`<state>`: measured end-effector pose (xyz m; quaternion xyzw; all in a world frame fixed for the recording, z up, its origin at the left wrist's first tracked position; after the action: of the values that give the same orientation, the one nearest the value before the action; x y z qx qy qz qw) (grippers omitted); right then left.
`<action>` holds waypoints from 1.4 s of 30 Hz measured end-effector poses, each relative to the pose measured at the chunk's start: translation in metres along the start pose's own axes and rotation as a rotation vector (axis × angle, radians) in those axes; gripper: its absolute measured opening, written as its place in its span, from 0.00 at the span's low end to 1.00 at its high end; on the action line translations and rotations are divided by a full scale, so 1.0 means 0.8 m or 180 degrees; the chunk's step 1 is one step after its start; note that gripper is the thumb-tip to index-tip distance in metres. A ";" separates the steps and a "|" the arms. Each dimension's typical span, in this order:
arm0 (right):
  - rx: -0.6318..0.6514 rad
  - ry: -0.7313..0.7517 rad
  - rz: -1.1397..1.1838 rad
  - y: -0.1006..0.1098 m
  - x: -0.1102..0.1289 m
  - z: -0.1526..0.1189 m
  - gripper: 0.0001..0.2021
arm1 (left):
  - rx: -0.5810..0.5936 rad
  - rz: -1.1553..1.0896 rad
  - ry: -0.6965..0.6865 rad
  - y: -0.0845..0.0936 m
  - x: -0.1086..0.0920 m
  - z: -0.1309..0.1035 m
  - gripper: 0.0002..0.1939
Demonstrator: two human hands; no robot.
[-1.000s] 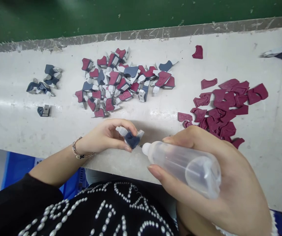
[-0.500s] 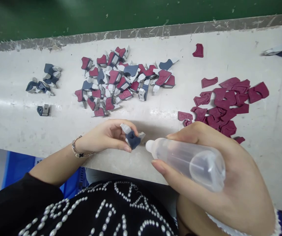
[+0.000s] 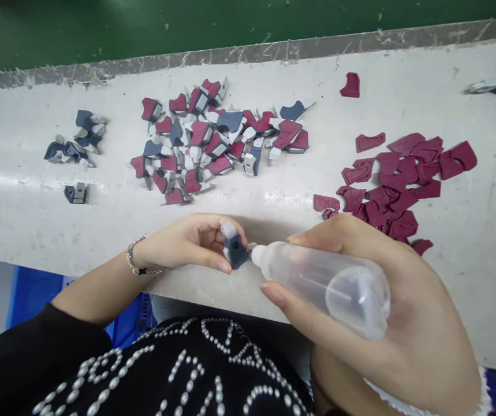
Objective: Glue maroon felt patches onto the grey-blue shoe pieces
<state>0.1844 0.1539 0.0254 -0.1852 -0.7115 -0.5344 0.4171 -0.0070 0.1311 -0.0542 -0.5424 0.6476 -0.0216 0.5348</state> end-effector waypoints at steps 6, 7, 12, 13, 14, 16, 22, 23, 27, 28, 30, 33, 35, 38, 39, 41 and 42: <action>-0.0008 0.0038 -0.0014 0.000 0.002 0.001 0.10 | -0.0045 0.0068 0.0052 -0.001 0.002 0.001 0.16; -0.0043 0.0044 -0.0031 0.001 0.002 0.000 0.10 | -0.0046 0.0079 0.0061 -0.001 0.002 0.001 0.17; -0.0142 -0.0018 -0.0174 0.002 0.001 -0.003 0.13 | -0.0026 0.0111 0.0080 -0.001 0.003 0.001 0.17; -0.0140 -0.0028 -0.0174 0.002 0.002 -0.003 0.13 | -0.0015 0.0112 0.0071 -0.001 0.004 0.001 0.17; -0.0138 -0.0030 -0.0168 0.001 0.002 -0.002 0.13 | -0.0009 0.0116 0.0059 -0.001 0.004 0.001 0.17; -0.0166 -0.0025 -0.0145 0.001 0.002 -0.002 0.13 | -0.0015 0.0135 0.0040 -0.001 0.004 0.000 0.17; -0.0188 -0.0102 -0.0083 0.005 -0.001 -0.005 0.12 | -0.0065 0.0121 0.0009 0.000 0.001 0.001 0.17; -0.0155 -0.0136 -0.0099 0.005 -0.001 -0.006 0.11 | -0.0083 0.0116 -0.0013 0.001 0.000 0.002 0.17; -0.0059 -0.0196 -0.0186 0.003 -0.002 -0.006 0.10 | -0.0098 0.0080 -0.0136 0.002 -0.003 0.003 0.17; -0.0071 -0.0182 -0.0182 0.003 -0.002 -0.006 0.11 | -0.0080 0.0068 -0.0157 0.002 -0.003 0.003 0.16; -0.0118 -0.0132 -0.0195 0.005 -0.002 -0.006 0.12 | -0.0074 0.0061 -0.0185 0.003 -0.004 0.003 0.16; -0.0128 -0.0202 -0.0238 0.008 -0.004 -0.006 0.12 | -0.0159 0.0100 -0.0189 0.007 -0.003 0.002 0.17; -0.0090 -0.0317 -0.0209 0.008 -0.005 -0.006 0.10 | -0.0215 0.0128 -0.0198 0.009 -0.003 0.002 0.17; -0.0060 -0.0316 -0.0131 0.008 -0.003 -0.006 0.09 | -0.0254 0.0148 -0.0240 0.011 -0.004 0.002 0.18; -0.0047 -0.0281 -0.0120 0.007 -0.001 -0.006 0.09 | -0.0266 0.0160 -0.0262 0.011 -0.004 0.002 0.18; -0.0032 -0.0227 -0.0098 0.008 0.000 -0.007 0.08 | -0.0282 0.0189 -0.0302 0.012 -0.005 0.002 0.18; -0.0026 -0.0233 -0.0106 0.009 -0.002 -0.009 0.08 | -0.0281 0.0203 -0.0319 0.013 -0.006 0.002 0.18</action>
<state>0.1931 0.1502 0.0290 -0.1945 -0.7270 -0.5370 0.3811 -0.0135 0.1393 -0.0580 -0.5450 0.6372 0.0513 0.5424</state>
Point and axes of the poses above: each hand's wrist, its own z-axis towards the middle knuckle, its own y-axis out of the back of the hand, x = y × z, the point moved 6 cm from there along z, towards the middle knuckle, and after that the axes turned 3 degrees about -z, right-handed, at the moved point
